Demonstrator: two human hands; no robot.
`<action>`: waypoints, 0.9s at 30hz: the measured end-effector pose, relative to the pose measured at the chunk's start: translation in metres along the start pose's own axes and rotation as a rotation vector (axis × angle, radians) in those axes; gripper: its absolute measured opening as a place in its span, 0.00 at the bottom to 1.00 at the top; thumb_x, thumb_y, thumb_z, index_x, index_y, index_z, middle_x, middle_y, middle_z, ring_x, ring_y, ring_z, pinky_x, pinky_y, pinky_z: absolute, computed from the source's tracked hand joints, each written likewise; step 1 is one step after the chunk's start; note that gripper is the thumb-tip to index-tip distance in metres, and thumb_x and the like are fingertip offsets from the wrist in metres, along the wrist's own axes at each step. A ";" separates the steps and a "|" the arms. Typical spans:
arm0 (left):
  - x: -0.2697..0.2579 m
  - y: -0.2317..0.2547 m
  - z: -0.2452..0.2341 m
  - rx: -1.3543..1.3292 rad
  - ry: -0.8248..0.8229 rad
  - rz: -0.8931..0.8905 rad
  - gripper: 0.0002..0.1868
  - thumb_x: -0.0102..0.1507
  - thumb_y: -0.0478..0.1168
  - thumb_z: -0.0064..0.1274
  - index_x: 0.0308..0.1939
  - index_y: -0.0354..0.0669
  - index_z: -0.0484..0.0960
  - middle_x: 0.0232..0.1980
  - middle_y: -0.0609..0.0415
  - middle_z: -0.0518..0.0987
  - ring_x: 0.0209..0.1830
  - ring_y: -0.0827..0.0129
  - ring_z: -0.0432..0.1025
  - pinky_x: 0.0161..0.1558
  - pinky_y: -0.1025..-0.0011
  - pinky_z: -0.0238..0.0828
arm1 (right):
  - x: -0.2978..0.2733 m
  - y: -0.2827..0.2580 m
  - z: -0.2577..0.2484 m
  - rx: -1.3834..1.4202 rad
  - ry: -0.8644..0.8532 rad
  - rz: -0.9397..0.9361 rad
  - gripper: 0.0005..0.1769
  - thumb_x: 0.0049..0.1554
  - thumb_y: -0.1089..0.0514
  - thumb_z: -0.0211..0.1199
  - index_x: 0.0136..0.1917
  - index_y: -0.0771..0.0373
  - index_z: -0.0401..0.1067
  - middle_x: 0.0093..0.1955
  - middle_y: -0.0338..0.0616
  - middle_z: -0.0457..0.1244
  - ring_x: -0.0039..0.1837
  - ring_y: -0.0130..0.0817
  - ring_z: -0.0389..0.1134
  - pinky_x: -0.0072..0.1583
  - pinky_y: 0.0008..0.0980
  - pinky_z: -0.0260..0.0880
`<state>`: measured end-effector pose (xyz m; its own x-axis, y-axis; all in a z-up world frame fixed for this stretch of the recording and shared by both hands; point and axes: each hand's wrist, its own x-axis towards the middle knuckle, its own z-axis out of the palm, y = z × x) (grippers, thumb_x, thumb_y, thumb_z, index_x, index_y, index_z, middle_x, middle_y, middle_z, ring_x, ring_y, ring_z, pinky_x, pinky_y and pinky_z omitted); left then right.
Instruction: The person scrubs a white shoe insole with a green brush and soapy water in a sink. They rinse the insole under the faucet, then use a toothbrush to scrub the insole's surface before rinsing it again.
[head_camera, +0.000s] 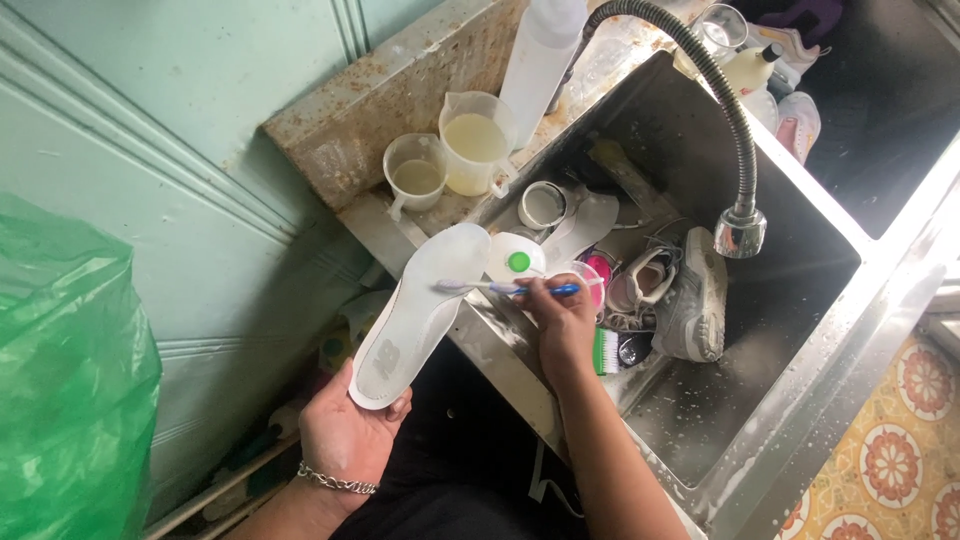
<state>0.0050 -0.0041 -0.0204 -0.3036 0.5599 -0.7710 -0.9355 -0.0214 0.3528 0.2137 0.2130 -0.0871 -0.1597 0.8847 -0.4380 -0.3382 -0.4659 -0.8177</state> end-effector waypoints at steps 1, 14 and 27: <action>-0.003 0.002 0.004 0.000 0.000 0.000 0.30 0.85 0.51 0.38 0.79 0.35 0.84 0.66 0.38 0.85 0.36 0.54 0.59 0.42 0.59 0.60 | 0.007 0.003 -0.006 0.000 0.000 0.000 0.12 0.73 0.76 0.64 0.54 0.64 0.67 0.58 0.75 0.76 0.55 0.58 0.81 0.66 0.53 0.92; -0.011 0.006 0.015 0.034 0.049 -0.012 0.31 0.85 0.50 0.37 0.80 0.33 0.84 0.68 0.35 0.86 0.39 0.52 0.61 0.42 0.59 0.61 | 0.018 0.003 -0.031 -0.003 0.044 -0.041 0.12 0.75 0.76 0.64 0.60 0.63 0.67 0.62 0.77 0.78 0.57 0.58 0.84 0.67 0.47 0.91; -0.005 0.006 0.007 0.056 0.009 0.000 0.27 0.86 0.51 0.39 0.74 0.32 0.82 0.63 0.35 0.83 0.38 0.53 0.60 0.42 0.58 0.60 | 0.020 0.004 -0.018 -0.192 0.153 -0.191 0.15 0.71 0.70 0.76 0.61 0.62 0.70 0.54 0.63 0.78 0.54 0.53 0.85 0.59 0.43 0.90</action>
<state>0.0024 -0.0016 -0.0110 -0.3057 0.5527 -0.7753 -0.9237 0.0254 0.3822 0.2263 0.2290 -0.1060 0.0360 0.9504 -0.3089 -0.1646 -0.2993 -0.9399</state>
